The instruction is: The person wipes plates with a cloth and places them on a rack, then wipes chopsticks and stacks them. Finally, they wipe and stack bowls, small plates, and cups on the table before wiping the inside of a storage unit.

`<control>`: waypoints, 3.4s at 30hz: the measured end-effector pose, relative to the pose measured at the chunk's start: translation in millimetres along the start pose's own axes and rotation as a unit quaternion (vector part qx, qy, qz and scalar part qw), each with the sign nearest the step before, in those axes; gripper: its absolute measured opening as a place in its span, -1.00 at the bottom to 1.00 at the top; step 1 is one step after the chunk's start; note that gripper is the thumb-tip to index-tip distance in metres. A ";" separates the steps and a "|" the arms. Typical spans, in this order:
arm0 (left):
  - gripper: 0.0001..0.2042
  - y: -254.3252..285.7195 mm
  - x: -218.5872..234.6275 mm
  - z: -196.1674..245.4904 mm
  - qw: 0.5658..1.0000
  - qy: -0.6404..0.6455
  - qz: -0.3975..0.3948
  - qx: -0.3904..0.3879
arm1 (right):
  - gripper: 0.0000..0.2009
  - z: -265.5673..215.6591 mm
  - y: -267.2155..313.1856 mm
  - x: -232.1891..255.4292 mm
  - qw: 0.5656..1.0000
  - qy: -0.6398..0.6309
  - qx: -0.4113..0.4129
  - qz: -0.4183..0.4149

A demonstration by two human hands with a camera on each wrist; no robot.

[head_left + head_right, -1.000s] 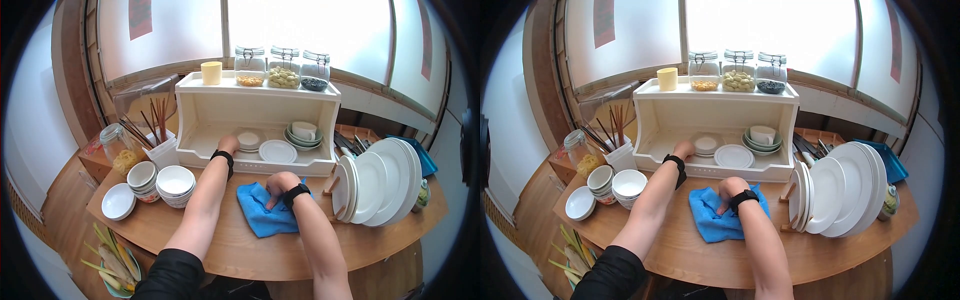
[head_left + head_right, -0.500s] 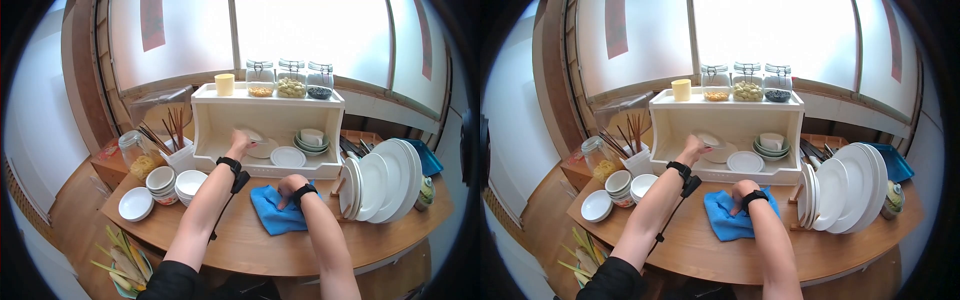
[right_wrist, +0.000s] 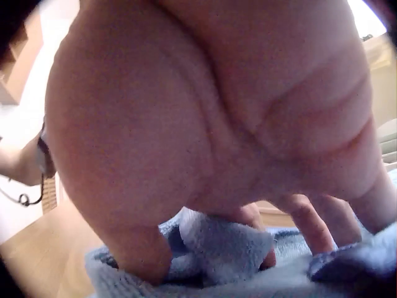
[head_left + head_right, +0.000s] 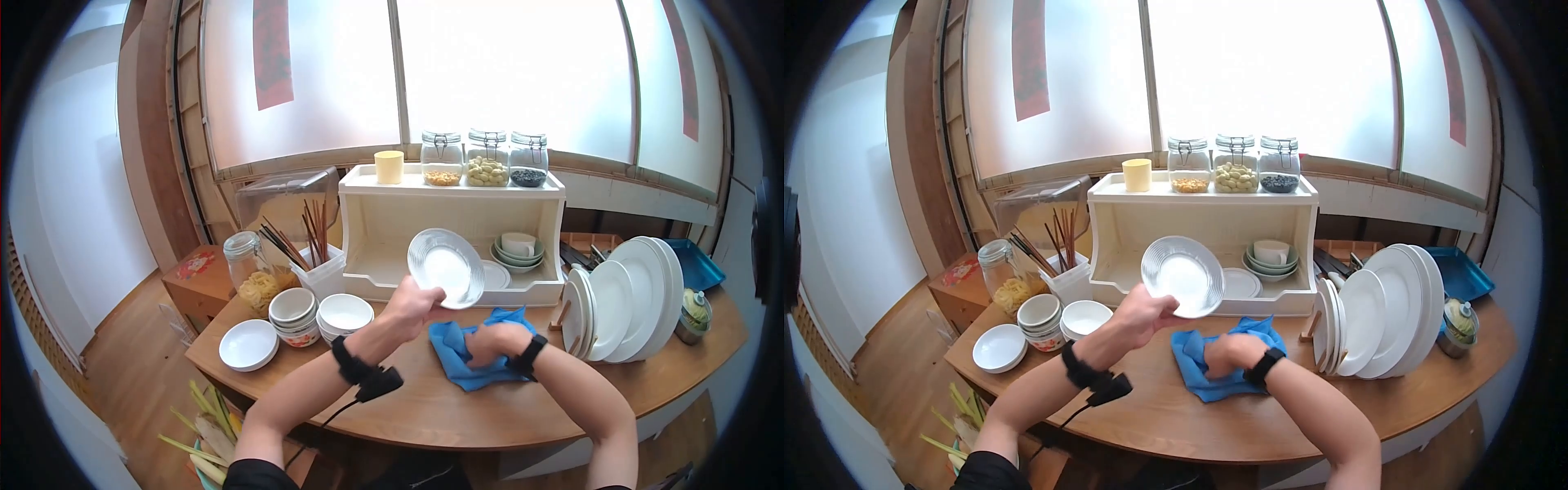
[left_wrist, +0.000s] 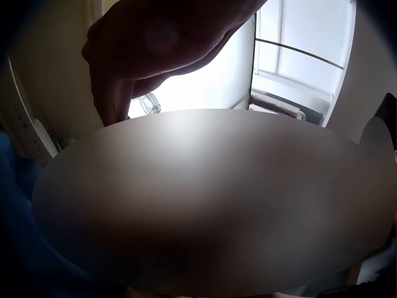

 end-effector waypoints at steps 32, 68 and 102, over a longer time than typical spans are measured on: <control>-0.58 122.4 24.2 -53.0 0.963 0.068 -0.024 0.259 | -0.79 33.0 55.7 -20.5 0.800 -0.290 -0.029 0.524; -0.56 87.9 22.0 -45.6 0.959 -0.168 -0.136 0.184 | -0.56 -1.6 89.7 -39.0 0.787 -0.467 0.073 0.397; -0.57 107.5 37.0 -75.4 0.982 0.094 0.064 0.153 | -0.44 -76.8 119.6 -58.9 0.877 0.059 0.255 0.403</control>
Point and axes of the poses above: each hand's wrist, its own y-axis away from the middle knuckle, its own x-axis out of the back of the hand, z = x × y, the point moved 4 cm from there along -y, towards the middle knuckle, and after that the axes turned 5 degrees about -z, right-handed, at the moved point
